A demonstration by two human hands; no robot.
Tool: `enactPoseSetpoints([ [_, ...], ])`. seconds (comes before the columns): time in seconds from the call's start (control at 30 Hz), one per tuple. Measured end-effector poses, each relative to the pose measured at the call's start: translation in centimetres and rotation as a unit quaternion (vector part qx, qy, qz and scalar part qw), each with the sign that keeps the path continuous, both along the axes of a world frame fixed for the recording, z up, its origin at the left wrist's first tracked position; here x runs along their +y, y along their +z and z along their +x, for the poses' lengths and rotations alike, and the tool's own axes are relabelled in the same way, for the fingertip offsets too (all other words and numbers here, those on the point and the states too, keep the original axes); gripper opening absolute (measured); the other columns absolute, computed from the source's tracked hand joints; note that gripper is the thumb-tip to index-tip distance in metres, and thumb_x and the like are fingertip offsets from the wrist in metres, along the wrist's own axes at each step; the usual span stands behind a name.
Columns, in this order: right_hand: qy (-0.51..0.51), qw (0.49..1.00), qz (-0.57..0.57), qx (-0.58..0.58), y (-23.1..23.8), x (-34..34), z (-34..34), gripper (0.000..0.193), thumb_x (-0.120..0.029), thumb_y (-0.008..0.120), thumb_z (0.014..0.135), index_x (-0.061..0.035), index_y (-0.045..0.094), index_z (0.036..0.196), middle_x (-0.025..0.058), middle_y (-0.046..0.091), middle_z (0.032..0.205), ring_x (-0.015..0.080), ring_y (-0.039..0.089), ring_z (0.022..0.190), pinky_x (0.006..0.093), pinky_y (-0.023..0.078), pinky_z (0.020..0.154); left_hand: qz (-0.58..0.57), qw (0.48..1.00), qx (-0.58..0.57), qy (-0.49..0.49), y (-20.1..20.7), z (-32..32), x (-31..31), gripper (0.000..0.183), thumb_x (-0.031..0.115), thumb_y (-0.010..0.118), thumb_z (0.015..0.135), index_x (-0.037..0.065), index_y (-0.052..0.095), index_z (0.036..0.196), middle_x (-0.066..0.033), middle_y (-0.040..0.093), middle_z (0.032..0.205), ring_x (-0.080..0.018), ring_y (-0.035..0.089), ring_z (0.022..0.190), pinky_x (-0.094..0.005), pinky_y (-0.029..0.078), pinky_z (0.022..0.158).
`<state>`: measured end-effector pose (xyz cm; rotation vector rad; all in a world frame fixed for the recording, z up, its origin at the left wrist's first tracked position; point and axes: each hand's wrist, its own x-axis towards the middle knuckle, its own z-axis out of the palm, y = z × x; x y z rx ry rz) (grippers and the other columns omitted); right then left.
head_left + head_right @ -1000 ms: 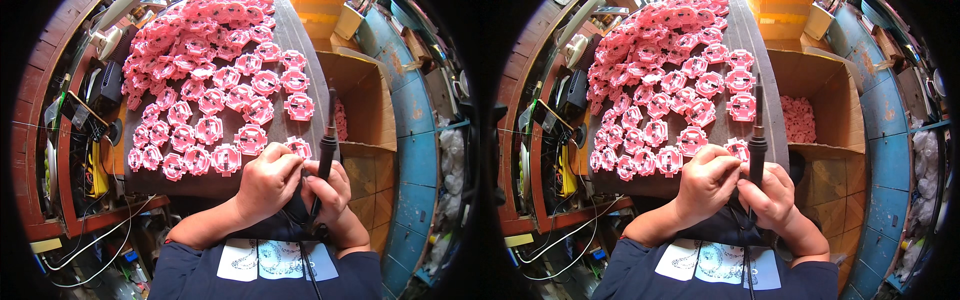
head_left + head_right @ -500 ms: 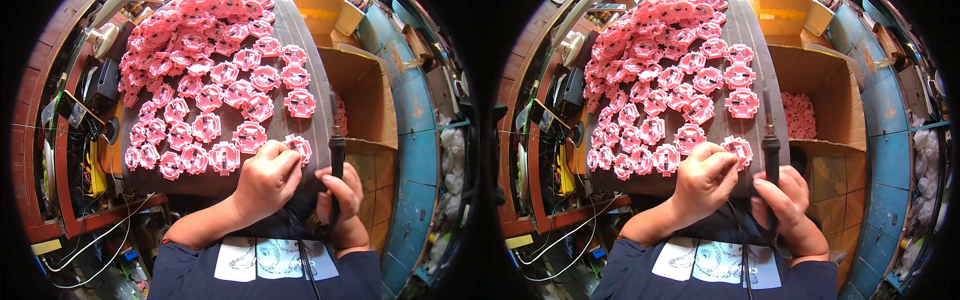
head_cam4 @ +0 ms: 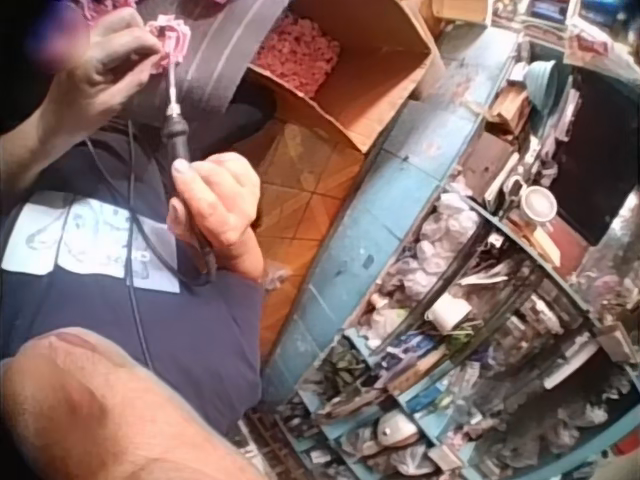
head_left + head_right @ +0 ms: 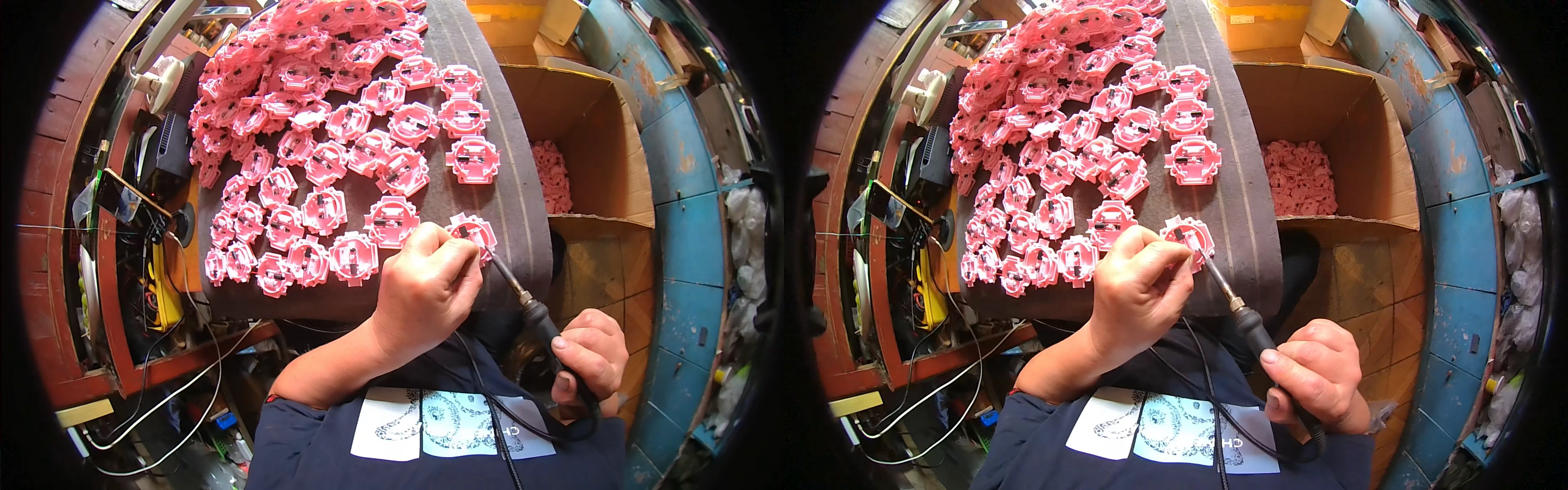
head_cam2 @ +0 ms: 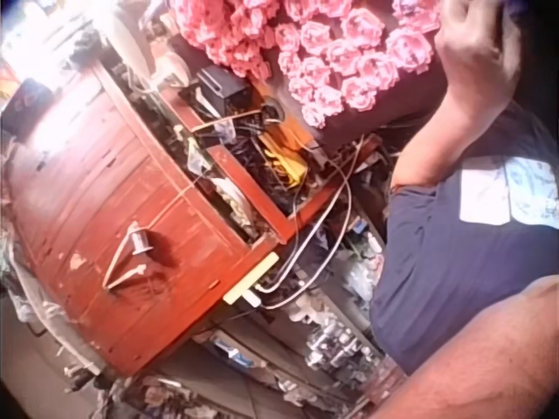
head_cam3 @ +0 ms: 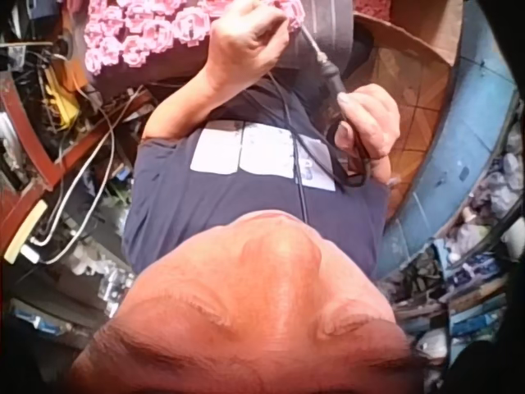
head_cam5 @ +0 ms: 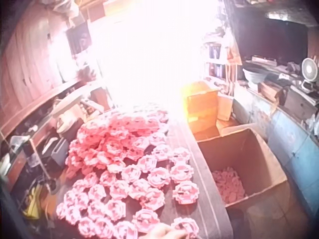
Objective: The person uses a soldering iron to apply solder to small pink plastic components arranged on a workbench. They pick up each component, apply heat and solder, then place it back among the others. The process is repeated for multiple units throughout the clip.
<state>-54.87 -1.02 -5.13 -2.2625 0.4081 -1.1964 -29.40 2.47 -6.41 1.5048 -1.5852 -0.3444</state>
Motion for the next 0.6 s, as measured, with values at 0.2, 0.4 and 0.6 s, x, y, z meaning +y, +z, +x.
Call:
enactPoseSetpoints([
  [0.2,0.006,1.0,-0.007,-0.004,-0.49,-0.03,0.03,0.029,-0.018,0.07,0.097,-0.0006,0.069,0.12,0.0094,0.068,0.082,0.0236,0.061,0.063,0.0367,0.049,0.055,0.001,1.0,0.018,0.001,0.16,-0.19,-0.03,0.013,-0.001,0.08,0.086,0.004,0.073,0.095,-0.0108,0.063,0.089,-0.0234,0.065,0.069,-0.0358,0.055,0.06],
  [0.4,0.012,1.0,-0.008,0.001,-0.68,-0.1,0.11,0.029,-0.016,0.07,0.094,0.0003,0.07,0.118,0.009,0.068,0.081,0.0233,0.062,0.062,0.0362,0.05,0.055,0.005,1.0,0.024,0.005,0.28,-0.24,0.02,0.012,0.0,0.079,0.085,0.005,0.072,0.094,-0.0125,0.063,0.088,-0.03,0.067,0.072,-0.0406,0.057,0.061],
  [0.6,0.007,1.0,-0.016,0.001,-0.79,0.01,0.22,0.029,-0.016,0.07,0.093,0.0008,0.071,0.117,0.0092,0.067,0.081,0.0233,0.062,0.062,0.0361,0.05,0.054,0.007,1.0,0.025,0.002,0.29,-0.26,-0.06,0.012,0.0,0.079,0.085,0.004,0.072,0.093,-0.0127,0.062,0.087,-0.0302,0.067,0.071,-0.0407,0.056,0.061],
])
